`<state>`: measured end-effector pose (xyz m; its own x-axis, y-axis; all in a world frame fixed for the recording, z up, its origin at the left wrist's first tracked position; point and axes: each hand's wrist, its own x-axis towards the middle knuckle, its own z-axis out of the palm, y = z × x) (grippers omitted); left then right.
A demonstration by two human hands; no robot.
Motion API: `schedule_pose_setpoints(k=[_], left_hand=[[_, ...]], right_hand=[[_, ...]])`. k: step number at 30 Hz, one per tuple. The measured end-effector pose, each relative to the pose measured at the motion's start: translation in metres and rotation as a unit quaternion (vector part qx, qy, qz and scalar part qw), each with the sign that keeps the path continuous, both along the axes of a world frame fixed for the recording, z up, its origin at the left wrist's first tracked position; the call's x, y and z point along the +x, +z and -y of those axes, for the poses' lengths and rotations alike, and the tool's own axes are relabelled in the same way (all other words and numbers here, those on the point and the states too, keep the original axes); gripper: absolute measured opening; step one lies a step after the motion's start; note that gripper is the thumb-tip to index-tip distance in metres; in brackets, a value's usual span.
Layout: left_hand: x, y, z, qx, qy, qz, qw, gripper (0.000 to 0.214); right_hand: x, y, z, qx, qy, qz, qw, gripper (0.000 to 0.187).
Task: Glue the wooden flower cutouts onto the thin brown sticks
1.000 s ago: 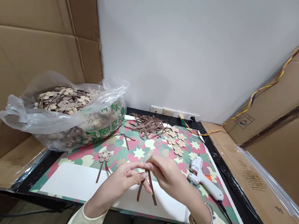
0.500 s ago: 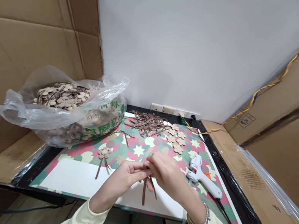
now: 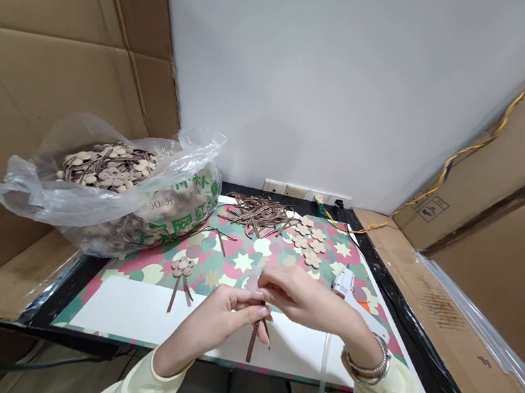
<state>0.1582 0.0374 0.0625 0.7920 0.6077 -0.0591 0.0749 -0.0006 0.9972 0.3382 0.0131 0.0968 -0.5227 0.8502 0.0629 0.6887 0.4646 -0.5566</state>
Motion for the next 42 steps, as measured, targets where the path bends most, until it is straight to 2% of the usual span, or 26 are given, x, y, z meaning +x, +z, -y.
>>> schedule_pose_setpoints(k=[6, 12, 15, 18, 22, 26, 28, 31, 34, 36, 39, 42], left_hand=[[-0.006, 0.002, 0.003, 0.018, 0.002, -0.024, 1.0, 0.035], [-0.01, -0.002, 0.003, -0.02, -0.006, -0.01, 1.0, 0.033], [-0.012, -0.007, 0.003, -0.024, -0.015, -0.012, 1.0, 0.03], [-0.014, -0.011, 0.004, -0.004, 0.003, -0.037, 0.999, 0.026], [-0.023, -0.023, 0.006, -0.017, 0.013, -0.065, 0.998, 0.027], [-0.045, -0.037, 0.001, -0.01, 0.072, -0.143, 0.987, 0.027], [-0.059, -0.038, -0.005, 0.036, 0.143, -0.206, 0.967, 0.032], [-0.074, -0.026, -0.018, 0.15, 0.264, -0.269, 0.914, 0.038], [-0.084, -0.009, -0.03, 0.262, 0.327, -0.27, 0.867, 0.035], [-0.097, -0.004, -0.037, 0.313, 0.36, -0.267, 0.837, 0.029], [-0.132, -0.013, -0.042, 0.342, 0.414, -0.312, 0.784, 0.022], [-0.171, -0.03, -0.034, 0.317, 0.479, -0.407, 0.71, 0.024]], right_hand=[[0.001, -0.007, -0.002, 0.0, -0.026, -0.043, 0.999, 0.024], [0.003, -0.009, -0.004, 0.022, -0.044, -0.077, 0.996, 0.028], [0.003, -0.01, -0.005, 0.053, -0.068, -0.077, 0.993, 0.028], [0.005, -0.009, -0.003, 0.082, -0.094, -0.08, 0.989, 0.029], [0.008, -0.007, 0.002, 0.089, -0.117, -0.102, 0.984, 0.03], [0.012, -0.004, 0.01, 0.079, -0.141, -0.122, 0.979, 0.03], [0.012, -0.003, 0.014, 0.074, -0.155, -0.129, 0.977, 0.03], [0.009, -0.002, 0.018, 0.063, -0.165, -0.139, 0.974, 0.03], [0.005, -0.001, 0.02, 0.055, -0.162, -0.145, 0.974, 0.032], [0.007, -0.001, 0.022, 0.054, -0.165, -0.148, 0.974, 0.032], [0.019, 0.0, 0.026, 0.055, -0.191, -0.148, 0.969, 0.033], [0.034, 0.0, 0.029, 0.051, -0.23, -0.143, 0.961, 0.035]])
